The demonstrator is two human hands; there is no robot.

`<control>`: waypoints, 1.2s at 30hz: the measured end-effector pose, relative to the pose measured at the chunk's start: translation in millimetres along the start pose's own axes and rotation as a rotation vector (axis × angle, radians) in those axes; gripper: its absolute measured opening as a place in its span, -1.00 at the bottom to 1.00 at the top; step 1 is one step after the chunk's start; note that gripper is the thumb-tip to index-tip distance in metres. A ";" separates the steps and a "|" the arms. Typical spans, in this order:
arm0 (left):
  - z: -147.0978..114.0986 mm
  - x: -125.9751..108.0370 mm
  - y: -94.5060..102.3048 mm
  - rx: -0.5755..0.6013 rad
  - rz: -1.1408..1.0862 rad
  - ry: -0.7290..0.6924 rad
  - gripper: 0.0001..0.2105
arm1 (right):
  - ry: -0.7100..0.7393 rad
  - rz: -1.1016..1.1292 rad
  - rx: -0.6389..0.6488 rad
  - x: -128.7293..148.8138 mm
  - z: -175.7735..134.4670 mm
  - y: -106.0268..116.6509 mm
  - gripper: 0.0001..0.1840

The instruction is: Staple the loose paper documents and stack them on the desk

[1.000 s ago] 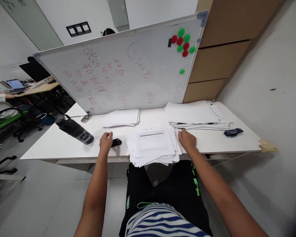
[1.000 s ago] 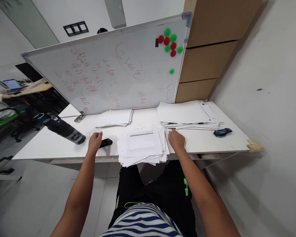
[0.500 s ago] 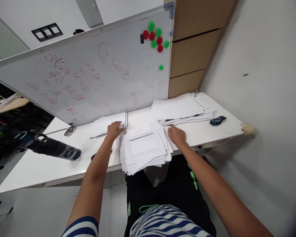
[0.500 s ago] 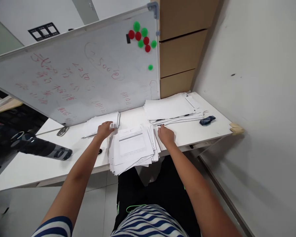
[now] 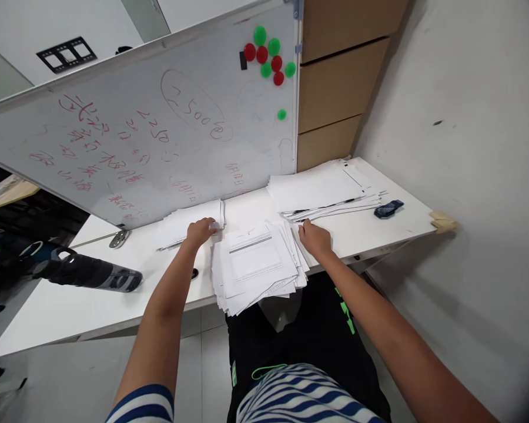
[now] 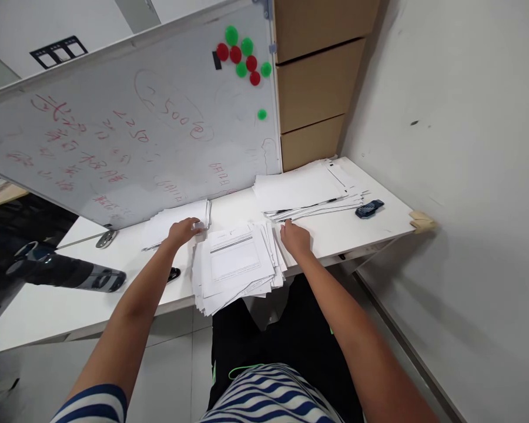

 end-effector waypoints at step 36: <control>-235.8 -85.7 144.2 -0.862 -1.341 -0.379 -0.78 | 0.351 1.573 -0.061 56.6 -131.7 45.6 -0.22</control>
Point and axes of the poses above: each hand's wrist, its own z-axis towards the middle knuckle, its own y-axis out of the back of the hand, x = y × z, the point moved 5 cm from there along z, towards the middle knuckle, and after that the axes turned 11 degrees about x, right-handed, at the moved point
